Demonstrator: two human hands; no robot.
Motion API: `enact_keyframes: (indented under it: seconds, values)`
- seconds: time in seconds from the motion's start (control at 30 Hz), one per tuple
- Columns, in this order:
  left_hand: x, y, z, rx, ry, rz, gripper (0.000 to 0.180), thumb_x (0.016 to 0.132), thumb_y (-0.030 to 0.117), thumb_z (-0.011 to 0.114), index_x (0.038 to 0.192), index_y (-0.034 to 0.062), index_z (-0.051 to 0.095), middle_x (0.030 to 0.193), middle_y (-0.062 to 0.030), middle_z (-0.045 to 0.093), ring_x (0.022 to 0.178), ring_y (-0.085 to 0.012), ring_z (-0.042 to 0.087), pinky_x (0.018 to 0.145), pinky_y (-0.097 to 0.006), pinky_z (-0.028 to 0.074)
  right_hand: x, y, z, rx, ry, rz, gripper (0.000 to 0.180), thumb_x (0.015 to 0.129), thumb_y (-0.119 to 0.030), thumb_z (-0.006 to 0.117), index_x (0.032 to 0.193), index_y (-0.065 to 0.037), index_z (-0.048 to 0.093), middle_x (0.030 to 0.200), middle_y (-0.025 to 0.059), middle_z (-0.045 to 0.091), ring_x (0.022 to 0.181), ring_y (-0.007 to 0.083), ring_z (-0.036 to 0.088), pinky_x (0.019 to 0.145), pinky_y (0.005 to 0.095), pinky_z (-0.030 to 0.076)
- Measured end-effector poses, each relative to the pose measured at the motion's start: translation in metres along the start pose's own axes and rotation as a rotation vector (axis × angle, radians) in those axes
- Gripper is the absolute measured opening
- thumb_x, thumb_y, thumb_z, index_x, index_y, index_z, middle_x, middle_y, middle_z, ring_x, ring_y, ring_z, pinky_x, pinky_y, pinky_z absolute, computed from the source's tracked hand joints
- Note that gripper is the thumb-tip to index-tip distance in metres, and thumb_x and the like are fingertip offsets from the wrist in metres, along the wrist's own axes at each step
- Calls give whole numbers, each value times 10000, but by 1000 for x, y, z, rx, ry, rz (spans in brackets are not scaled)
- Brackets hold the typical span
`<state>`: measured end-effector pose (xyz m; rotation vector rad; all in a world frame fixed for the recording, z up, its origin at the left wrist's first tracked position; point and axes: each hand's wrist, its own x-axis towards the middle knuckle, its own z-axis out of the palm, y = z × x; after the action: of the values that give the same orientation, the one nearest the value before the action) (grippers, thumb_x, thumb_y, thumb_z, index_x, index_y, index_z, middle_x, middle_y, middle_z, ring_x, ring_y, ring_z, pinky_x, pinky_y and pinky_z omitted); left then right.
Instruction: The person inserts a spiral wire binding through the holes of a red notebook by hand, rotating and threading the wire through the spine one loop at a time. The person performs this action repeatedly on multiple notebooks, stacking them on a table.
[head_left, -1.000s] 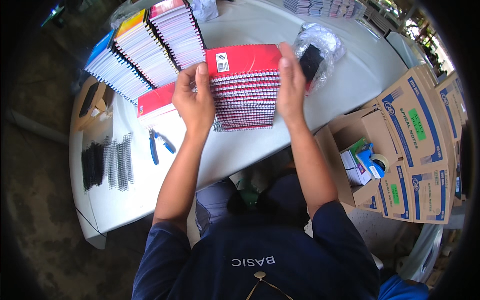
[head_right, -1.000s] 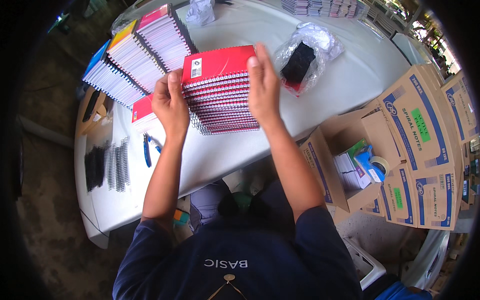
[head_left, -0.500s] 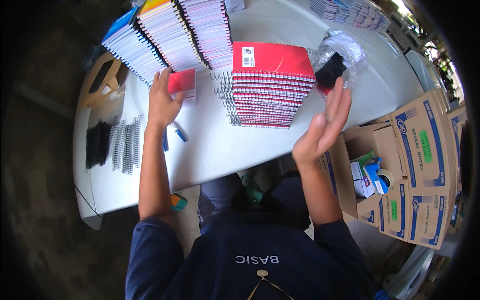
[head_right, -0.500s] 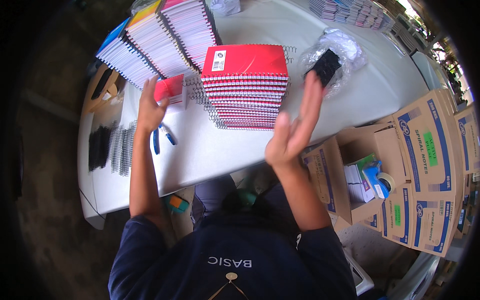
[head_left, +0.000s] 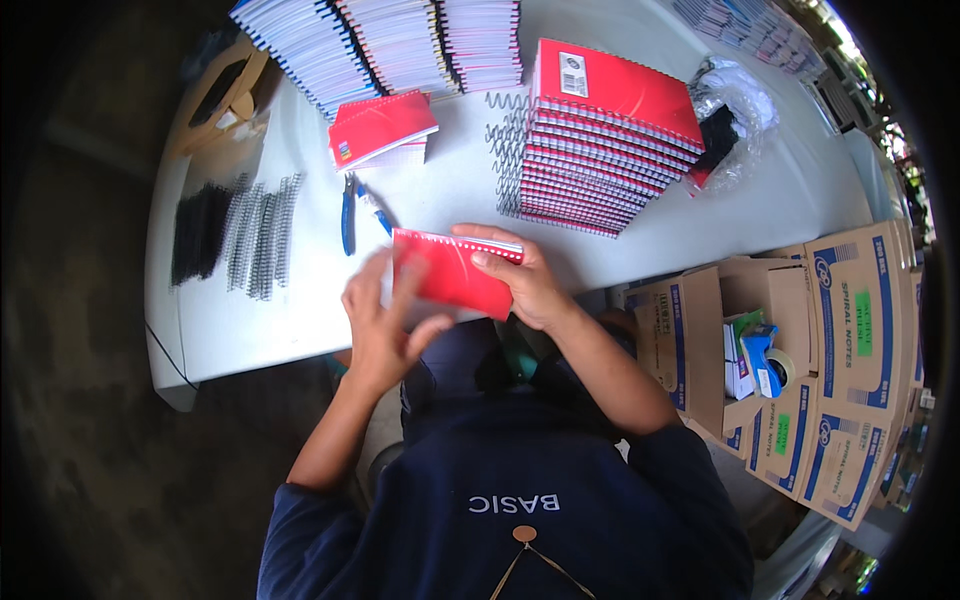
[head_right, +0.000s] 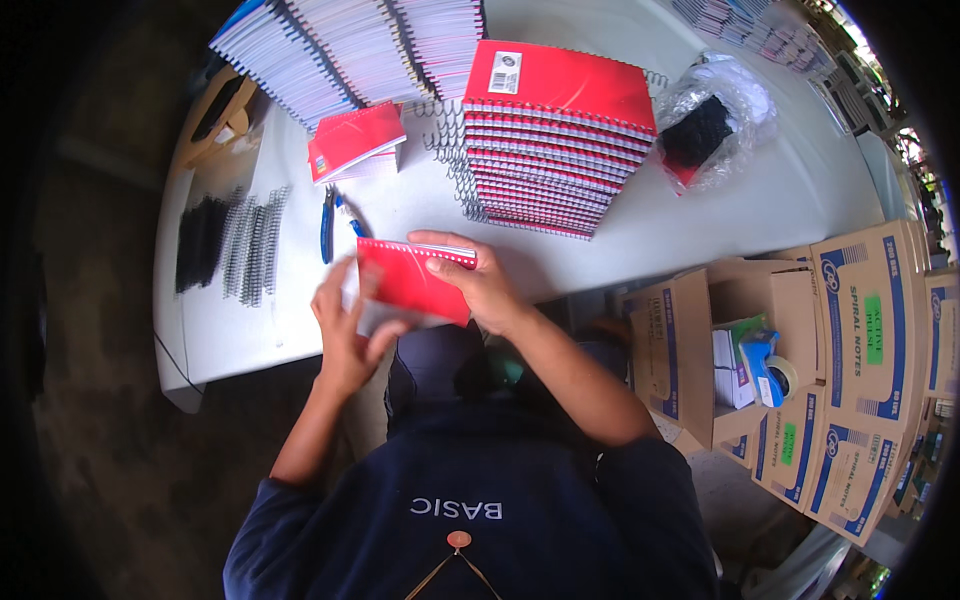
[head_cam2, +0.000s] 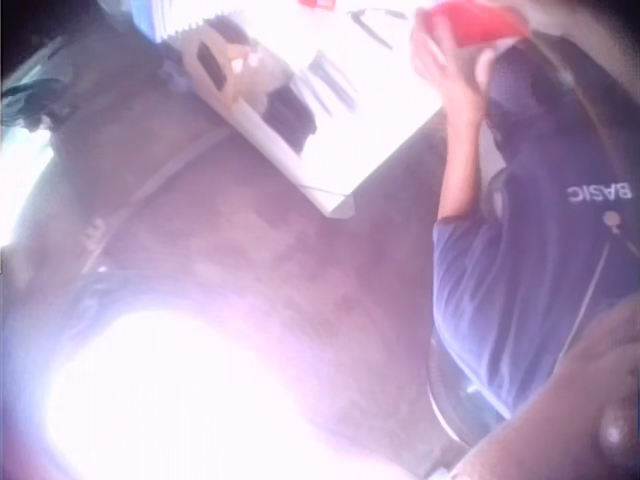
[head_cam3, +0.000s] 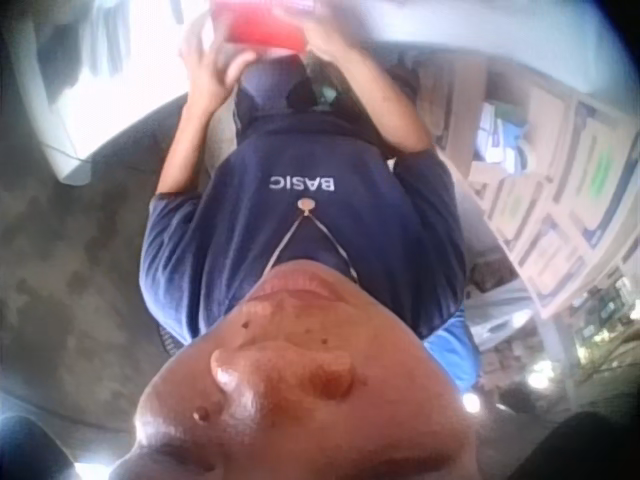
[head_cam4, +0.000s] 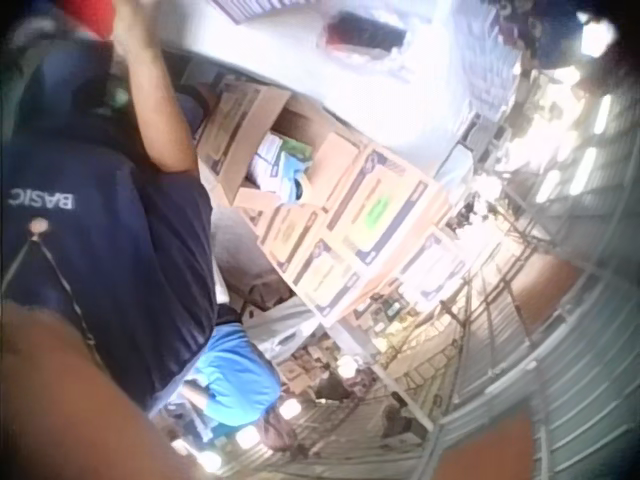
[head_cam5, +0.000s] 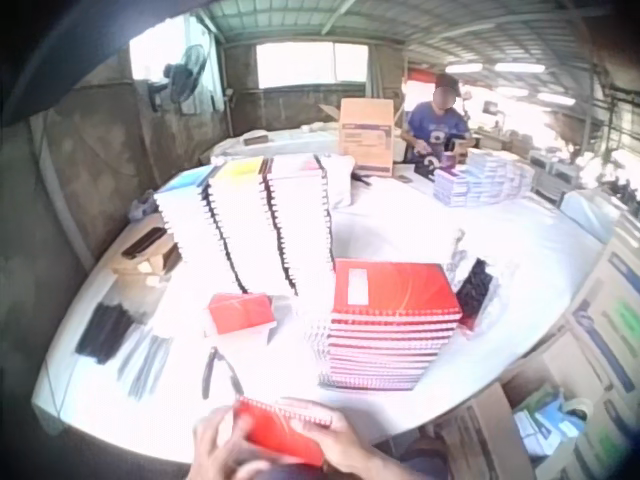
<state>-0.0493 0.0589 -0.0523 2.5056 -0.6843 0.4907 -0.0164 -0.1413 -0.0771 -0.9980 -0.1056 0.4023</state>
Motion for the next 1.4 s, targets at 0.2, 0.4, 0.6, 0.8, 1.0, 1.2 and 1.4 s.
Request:
enact_keyframes:
  seconds: [0.2, 0.4, 0.6, 0.8, 1.0, 1.2, 1.4]
  values:
    - [-2, -27, 48, -986, 72, -533, 382, 827, 24, 565, 1185, 29, 433, 1043, -117, 537, 921, -181, 517, 805, -295, 420, 15, 7, -8, -558, -139, -238, 295, 838, -27, 593, 1133, -20, 605, 1100, 65, 632, 997, 105, 549, 902, 258, 420]
    - [27, -115, 7, 214, 232, -327, 263, 736, 66, 585, 999, 62, 600, 844, -136, 609, 803, -307, 587, 662, -417, 440, 9, 11, -19, -604, -95, -207, 262, 846, -13, 582, 1104, -25, 626, 1022, 84, 664, 924, 104, 574, 851, 244, 445]
    - [29, -171, -13, 669, 19, -627, 334, 840, 346, 569, 990, 50, 613, 902, -124, 620, 783, -330, 617, 718, -439, 461, 12, 7, -24, -616, -99, -268, 285, 841, -22, 586, 1125, -16, 611, 1025, 73, 657, 912, 96, 568, 837, 236, 448]
    - [41, -158, -41, 531, 225, -715, 268, 838, 323, 568, 910, 83, 662, 881, -104, 651, 795, -308, 623, 694, -423, 474, 4, 2, -29, -509, -3, -175, 295, 843, -50, 596, 1135, -11, 604, 1029, 55, 643, 913, 84, 553, 836, 232, 449]
    - [44, -80, -33, -484, -151, -385, 276, 885, 196, 392, 1025, 16, 548, 733, -112, 493, 713, -199, 493, 713, -331, 414, 4, 6, -35, -542, 22, -236, 287, 837, -48, 601, 1122, -11, 611, 1030, 72, 650, 906, 94, 566, 828, 246, 462]
    - [29, -57, -6, -606, -367, -537, 419, 960, 386, 414, 810, 11, 526, 653, -49, 497, 626, -125, 455, 620, -266, 401, 4, 10, -34, -562, 47, -226, 289, 823, -55, 624, 1110, -21, 621, 1017, 91, 657, 886, 98, 579, 810, 252, 472]
    - [44, -51, -11, -651, -433, -767, 467, 955, 413, 416, 723, 24, 531, 574, -11, 462, 552, -87, 428, 525, -239, 357, 4, 12, -38, -596, 14, -267, 296, 824, -48, 619, 1118, -16, 616, 1011, 91, 662, 867, 92, 581, 797, 247, 472]
